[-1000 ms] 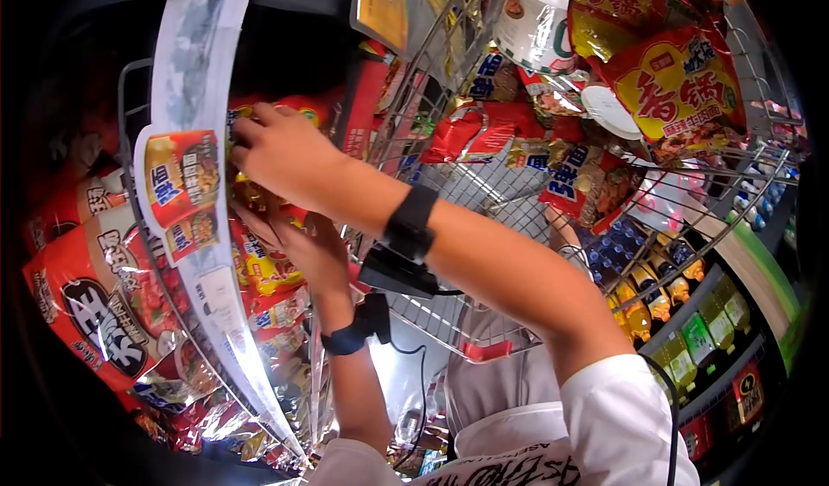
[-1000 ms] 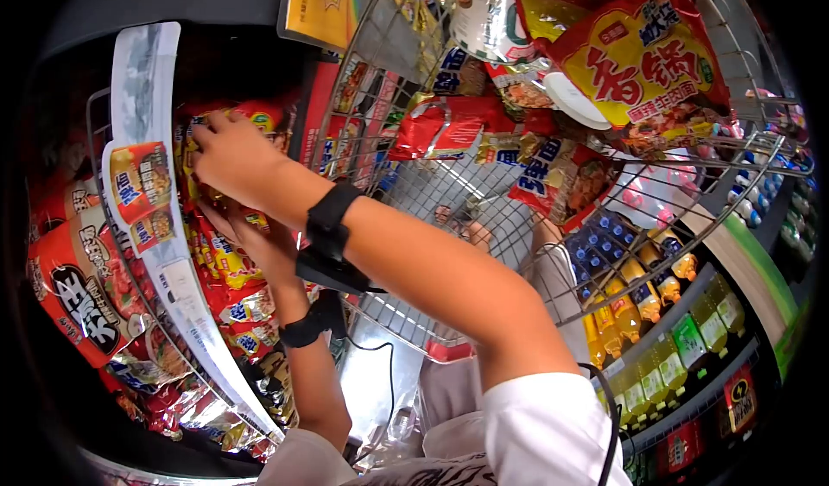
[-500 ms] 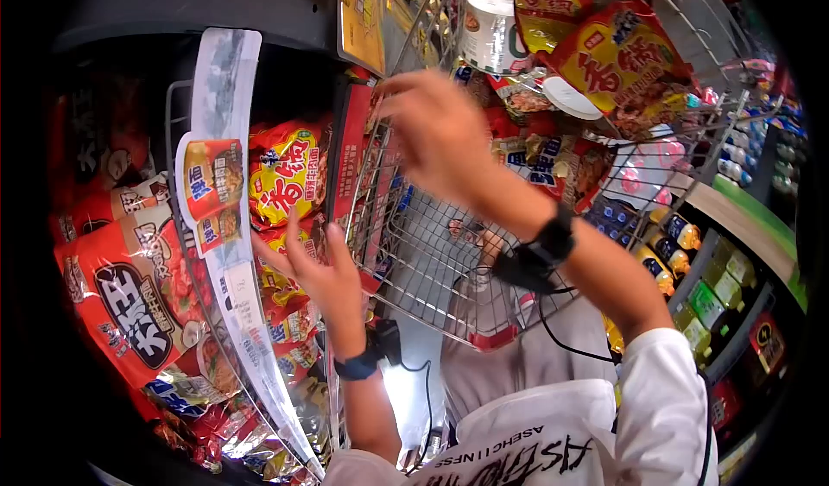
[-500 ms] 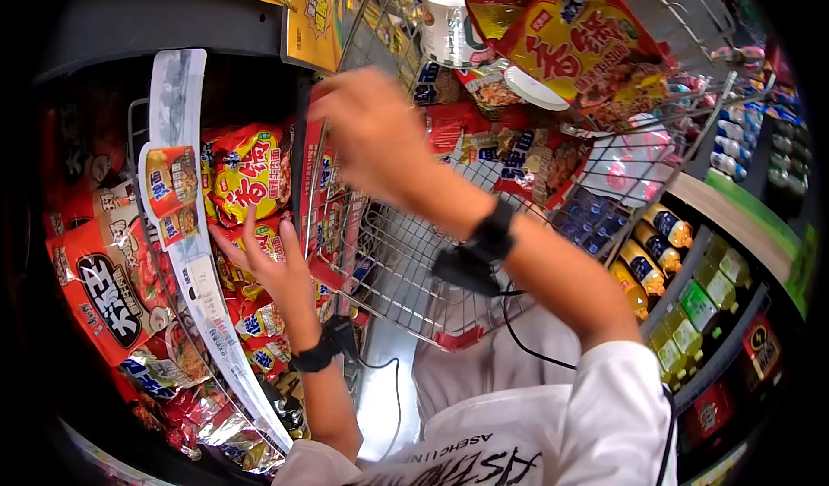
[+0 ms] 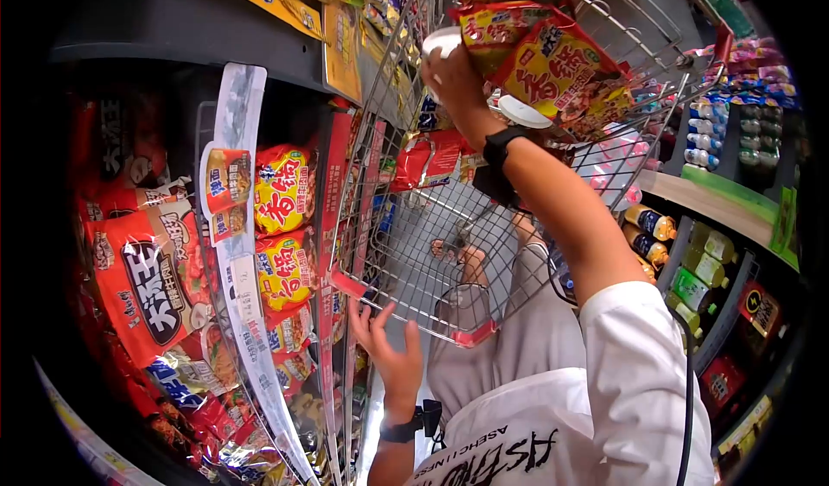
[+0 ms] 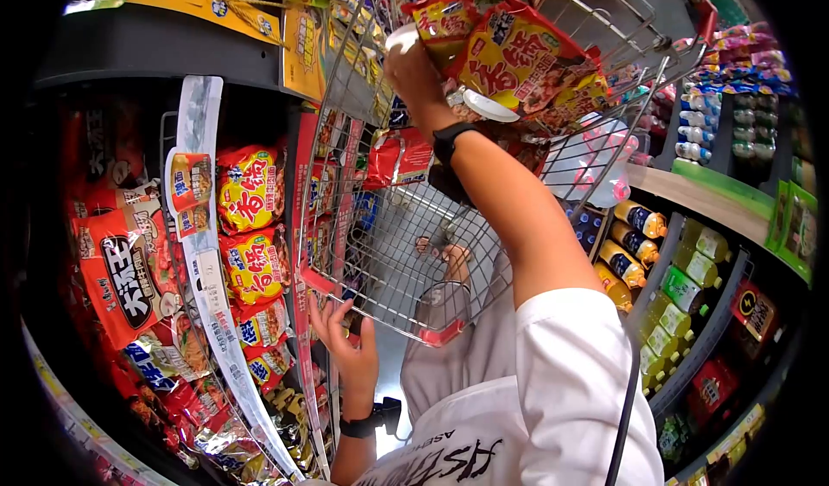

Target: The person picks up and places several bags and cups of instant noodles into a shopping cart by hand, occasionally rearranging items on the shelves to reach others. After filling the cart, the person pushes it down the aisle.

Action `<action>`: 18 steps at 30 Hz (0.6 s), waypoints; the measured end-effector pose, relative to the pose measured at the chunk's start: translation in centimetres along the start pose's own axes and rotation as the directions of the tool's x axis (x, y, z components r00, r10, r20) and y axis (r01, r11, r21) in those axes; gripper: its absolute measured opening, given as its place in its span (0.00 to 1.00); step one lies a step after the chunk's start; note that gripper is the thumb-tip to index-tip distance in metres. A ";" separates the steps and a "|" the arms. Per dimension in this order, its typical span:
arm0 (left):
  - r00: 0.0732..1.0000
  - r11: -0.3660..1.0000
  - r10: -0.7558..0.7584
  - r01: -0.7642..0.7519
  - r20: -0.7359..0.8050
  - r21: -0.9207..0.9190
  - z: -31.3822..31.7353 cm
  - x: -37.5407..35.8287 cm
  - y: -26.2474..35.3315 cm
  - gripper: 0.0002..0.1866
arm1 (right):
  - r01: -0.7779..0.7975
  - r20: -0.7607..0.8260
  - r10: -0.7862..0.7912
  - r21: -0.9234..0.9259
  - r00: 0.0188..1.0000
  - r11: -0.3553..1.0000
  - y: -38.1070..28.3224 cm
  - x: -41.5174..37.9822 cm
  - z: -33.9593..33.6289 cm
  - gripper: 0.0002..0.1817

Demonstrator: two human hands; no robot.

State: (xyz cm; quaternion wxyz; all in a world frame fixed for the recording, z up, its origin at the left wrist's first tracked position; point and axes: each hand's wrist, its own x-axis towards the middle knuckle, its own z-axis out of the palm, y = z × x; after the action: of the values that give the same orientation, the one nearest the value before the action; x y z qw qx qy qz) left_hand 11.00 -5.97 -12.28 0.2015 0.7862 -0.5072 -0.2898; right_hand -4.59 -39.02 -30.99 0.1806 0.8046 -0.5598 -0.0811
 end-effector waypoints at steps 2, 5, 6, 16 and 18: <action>1.000 1.000 0.006 -0.006 0.002 -0.022 -0.4 -0.6 0.2 0.17 | 0.125 -0.096 -0.129 -0.047 0.987 0.991 -1.0 -2.4 0.6 0.26; 1.000 0.997 -0.011 0.009 -0.024 -0.076 -0.8 -0.8 0.0 0.18 | 0.165 -0.282 -0.177 -0.063 0.943 0.984 -1.1 -6.8 -1.4 0.27; 0.999 0.995 -0.003 0.000 -0.038 -0.099 -0.9 -0.9 -0.2 0.19 | 0.181 -0.297 -0.186 -0.046 0.937 0.982 -1.1 -7.7 -1.7 0.27; 0.999 0.999 0.044 -0.044 -0.005 -0.004 -0.2 -0.5 4.7 0.20 | 0.373 -0.218 -0.303 0.562 0.928 0.738 2.8 -7.2 -4.7 0.18; 1.000 1.000 0.003 -0.003 -0.009 0.003 1.0 -0.8 4.7 0.20 | 0.464 -0.460 -0.192 0.603 0.867 0.649 3.3 -6.5 -5.7 0.21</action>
State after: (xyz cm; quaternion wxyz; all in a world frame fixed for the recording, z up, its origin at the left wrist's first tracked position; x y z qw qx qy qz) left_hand 6.86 -7.14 -9.89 0.2031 0.7870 -0.5080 -0.2851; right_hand -7.90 -32.82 -24.93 -0.0561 0.9017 -0.3477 0.2507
